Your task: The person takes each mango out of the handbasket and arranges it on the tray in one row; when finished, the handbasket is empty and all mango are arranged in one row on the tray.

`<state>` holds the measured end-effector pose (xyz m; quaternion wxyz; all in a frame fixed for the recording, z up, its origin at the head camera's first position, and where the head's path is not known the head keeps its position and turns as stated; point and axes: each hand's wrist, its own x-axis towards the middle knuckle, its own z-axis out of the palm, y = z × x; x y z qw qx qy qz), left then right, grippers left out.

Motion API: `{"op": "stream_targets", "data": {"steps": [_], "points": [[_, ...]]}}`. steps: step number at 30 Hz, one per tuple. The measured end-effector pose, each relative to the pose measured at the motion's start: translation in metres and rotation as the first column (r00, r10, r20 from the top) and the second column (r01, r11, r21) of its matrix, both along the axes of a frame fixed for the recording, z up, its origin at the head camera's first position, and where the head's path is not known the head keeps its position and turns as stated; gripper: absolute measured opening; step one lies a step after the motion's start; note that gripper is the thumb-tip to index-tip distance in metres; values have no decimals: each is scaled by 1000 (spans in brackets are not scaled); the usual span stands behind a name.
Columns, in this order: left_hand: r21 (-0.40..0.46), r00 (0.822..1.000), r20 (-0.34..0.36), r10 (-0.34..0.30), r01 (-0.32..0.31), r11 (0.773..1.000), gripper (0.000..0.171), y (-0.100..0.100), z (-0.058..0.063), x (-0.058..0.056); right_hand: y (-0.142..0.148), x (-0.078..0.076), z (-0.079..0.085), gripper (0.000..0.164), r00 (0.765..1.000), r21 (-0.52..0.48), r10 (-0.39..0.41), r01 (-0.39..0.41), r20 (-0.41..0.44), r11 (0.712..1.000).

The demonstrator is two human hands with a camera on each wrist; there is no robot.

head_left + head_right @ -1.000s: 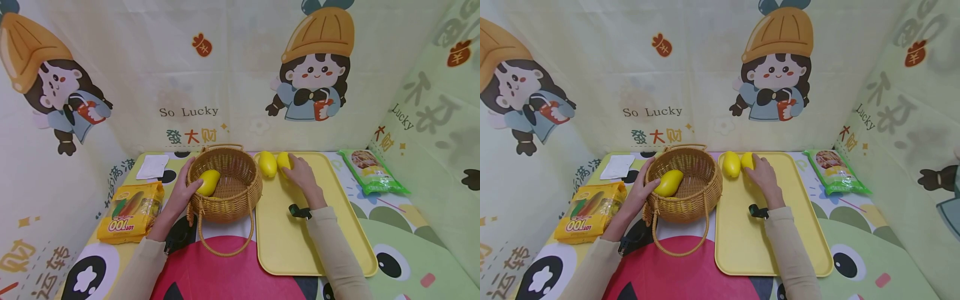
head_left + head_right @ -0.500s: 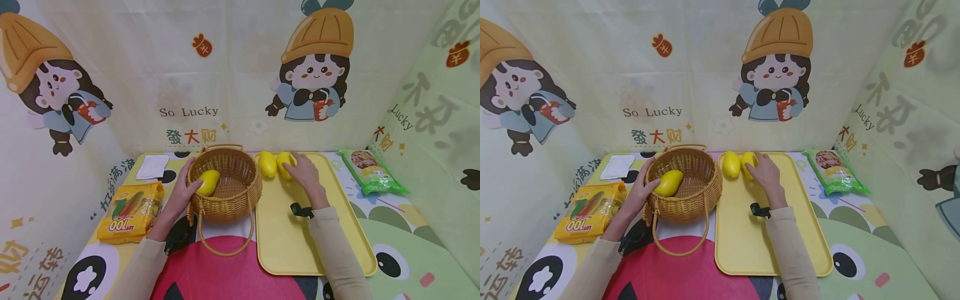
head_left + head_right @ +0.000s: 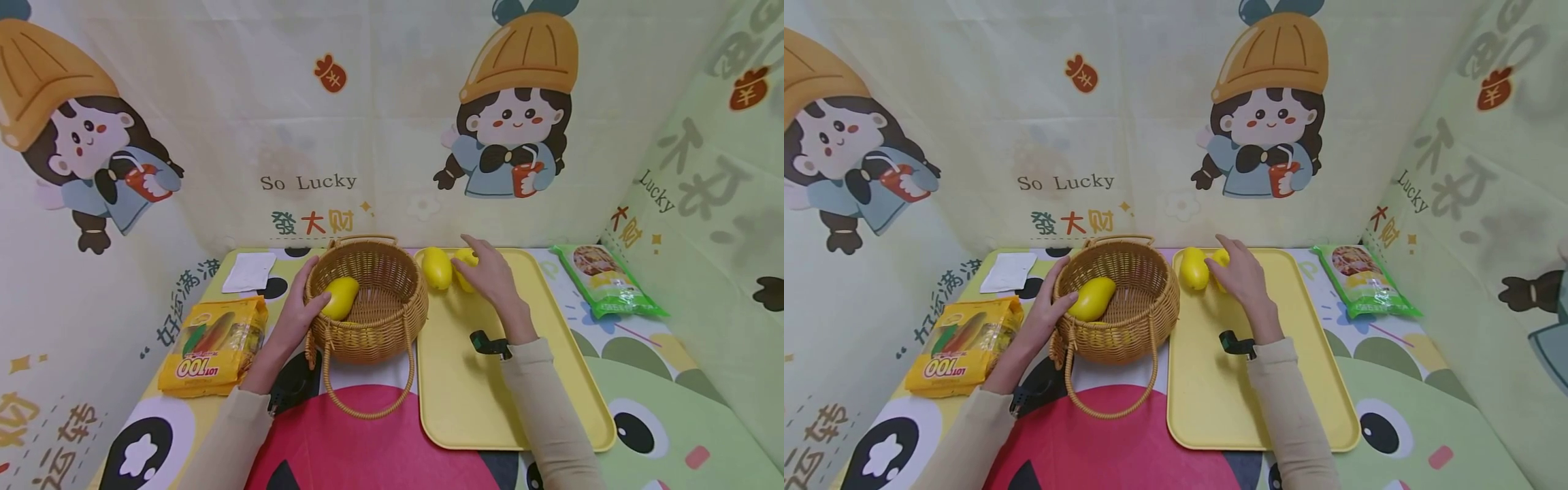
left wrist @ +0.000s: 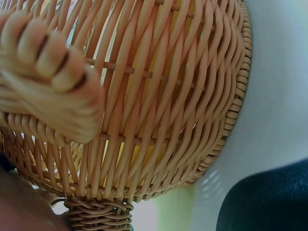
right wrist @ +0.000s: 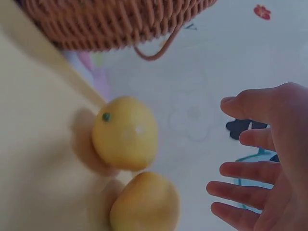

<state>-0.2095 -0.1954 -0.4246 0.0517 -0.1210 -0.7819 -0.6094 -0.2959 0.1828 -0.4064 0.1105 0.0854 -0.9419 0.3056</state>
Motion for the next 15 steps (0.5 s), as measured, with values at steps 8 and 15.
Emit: {"op": "stream_targets", "data": {"steps": [8,15], "points": [[-16,1000,7,2,-2,1000,74,0,-1,2,-19,10,19,64,990,-33,101,-104,-98,994],[-18,1000,7,4,-4,1000,74,0,0,1,-42,25,38,66,968,-26,226,-230,-112,973]]}}
